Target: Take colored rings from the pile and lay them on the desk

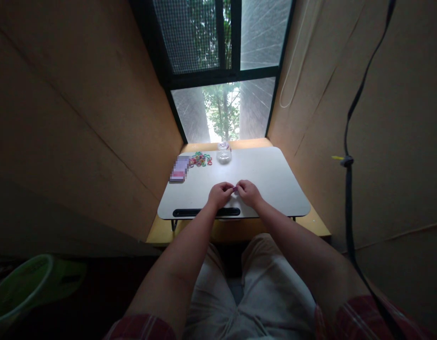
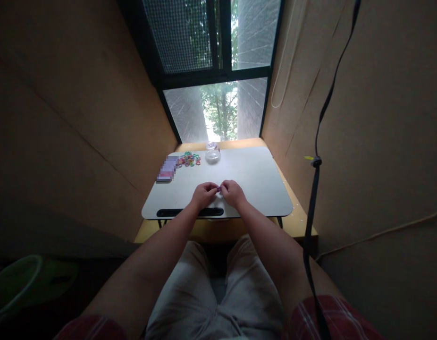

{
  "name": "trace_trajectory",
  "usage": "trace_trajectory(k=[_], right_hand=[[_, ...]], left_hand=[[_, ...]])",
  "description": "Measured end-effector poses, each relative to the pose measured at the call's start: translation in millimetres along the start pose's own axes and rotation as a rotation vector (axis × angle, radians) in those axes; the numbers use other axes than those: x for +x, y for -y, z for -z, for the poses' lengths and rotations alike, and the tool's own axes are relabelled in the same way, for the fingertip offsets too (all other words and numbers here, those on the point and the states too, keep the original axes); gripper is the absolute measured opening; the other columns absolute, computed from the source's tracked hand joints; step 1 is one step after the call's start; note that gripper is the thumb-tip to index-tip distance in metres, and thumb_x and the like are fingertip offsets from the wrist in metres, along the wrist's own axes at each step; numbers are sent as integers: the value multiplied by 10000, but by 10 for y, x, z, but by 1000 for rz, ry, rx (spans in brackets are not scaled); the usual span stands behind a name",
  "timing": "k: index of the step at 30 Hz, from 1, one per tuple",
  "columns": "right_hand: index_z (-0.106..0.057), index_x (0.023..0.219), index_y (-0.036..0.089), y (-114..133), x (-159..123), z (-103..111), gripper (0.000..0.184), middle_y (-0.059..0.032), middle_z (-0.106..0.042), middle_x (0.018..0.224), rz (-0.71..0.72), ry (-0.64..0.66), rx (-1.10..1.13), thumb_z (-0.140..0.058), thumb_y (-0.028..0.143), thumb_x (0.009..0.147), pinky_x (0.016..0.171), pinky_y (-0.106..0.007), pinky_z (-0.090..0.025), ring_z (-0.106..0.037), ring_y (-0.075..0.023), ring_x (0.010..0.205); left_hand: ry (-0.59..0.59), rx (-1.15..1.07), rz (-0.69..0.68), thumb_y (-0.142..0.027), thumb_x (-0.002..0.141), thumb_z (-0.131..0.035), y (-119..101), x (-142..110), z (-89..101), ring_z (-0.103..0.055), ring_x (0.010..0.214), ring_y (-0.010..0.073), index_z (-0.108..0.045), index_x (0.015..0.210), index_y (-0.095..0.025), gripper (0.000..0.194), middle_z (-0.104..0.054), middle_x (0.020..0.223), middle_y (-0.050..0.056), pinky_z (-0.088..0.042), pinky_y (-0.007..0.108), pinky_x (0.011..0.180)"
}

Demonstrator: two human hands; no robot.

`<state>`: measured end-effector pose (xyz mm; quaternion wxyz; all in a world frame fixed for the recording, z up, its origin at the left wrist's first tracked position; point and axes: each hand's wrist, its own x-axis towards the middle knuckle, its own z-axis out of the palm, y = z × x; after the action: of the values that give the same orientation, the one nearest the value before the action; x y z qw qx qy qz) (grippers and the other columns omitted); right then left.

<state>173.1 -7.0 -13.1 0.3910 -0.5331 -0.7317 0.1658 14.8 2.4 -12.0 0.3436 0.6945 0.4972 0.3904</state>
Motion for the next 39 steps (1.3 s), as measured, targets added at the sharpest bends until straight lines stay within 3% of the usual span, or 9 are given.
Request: trace_trajectory(k=[4, 11, 39], right_hand=[[-609, 701, 178, 7, -21, -16, 160, -17, -597, 691, 6, -28, -15, -486, 199, 800, 658, -251, -355, -518, -149, 702], [-587, 769, 184, 34, -47, -26, 150, -15, -591, 722, -12, -58, 20, -454, 222, 828, 652, -248, -361, -505, -147, 707], [-547, 819, 198, 76, -66, -36, 61, -11, -554, 731, -14, -87, -67, -505, 192, 776, 656, -255, -367, -484, -153, 701]], left_hand=[[16, -7, -6, -311, 739, -602, -19, -3, 18, -579, 619, 115, -703, 770, -158, 186, -682, 684, 21, -442, 222, 603], [12, -42, 35, -399, 774, -561, 2, -10, -1, -543, 539, 103, -677, 787, -158, 268, -666, 671, 19, -405, 216, 522], [-34, -10, -16, -311, 789, -544, 7, -11, -6, -583, 633, 121, -670, 809, -181, 182, -670, 714, 12, -435, 225, 589]])
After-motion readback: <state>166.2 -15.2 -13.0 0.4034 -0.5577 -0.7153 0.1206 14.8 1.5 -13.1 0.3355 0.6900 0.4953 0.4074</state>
